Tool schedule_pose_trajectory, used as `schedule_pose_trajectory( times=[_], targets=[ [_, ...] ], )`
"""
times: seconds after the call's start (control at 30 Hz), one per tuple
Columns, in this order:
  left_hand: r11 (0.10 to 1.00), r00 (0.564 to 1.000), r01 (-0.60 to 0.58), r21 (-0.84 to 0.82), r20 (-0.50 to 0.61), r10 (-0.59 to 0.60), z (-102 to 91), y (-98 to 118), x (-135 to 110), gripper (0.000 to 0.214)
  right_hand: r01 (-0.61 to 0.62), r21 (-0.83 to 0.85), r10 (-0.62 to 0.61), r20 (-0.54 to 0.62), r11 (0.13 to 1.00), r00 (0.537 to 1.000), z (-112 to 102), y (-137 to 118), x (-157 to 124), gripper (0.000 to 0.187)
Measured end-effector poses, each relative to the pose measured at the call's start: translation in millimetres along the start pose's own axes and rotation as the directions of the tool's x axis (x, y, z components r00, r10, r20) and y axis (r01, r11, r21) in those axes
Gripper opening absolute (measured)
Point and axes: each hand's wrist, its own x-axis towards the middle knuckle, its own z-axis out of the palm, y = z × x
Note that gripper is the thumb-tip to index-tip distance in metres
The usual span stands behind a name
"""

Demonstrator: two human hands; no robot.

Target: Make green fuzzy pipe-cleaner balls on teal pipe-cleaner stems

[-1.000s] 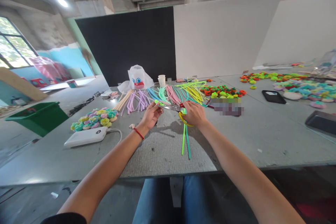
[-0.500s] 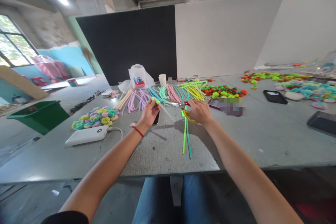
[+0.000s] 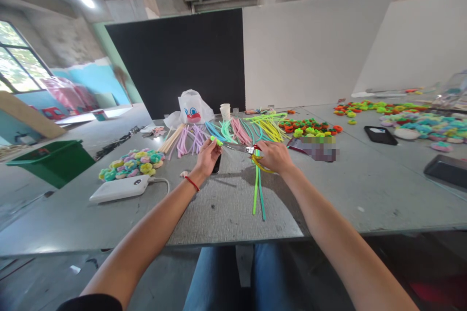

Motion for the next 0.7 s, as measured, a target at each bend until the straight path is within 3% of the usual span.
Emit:
schedule_pose_trajectory(
  times=[0.43,0.7],
  targets=[
    [0.992,0.994,-0.101,0.078,-0.040,0.105,-2.2,-4,2,0.023,0.005,-0.063,-0.002,0.046,0.998,0.999,0,-2,1,0.034],
    [0.997,0.997,-0.023,0.079,-0.066,0.028,-2.7,-11,2,0.029,0.037,-0.047,-0.034,0.047,0.998,0.998,1,-5,2,0.030]
  ],
)
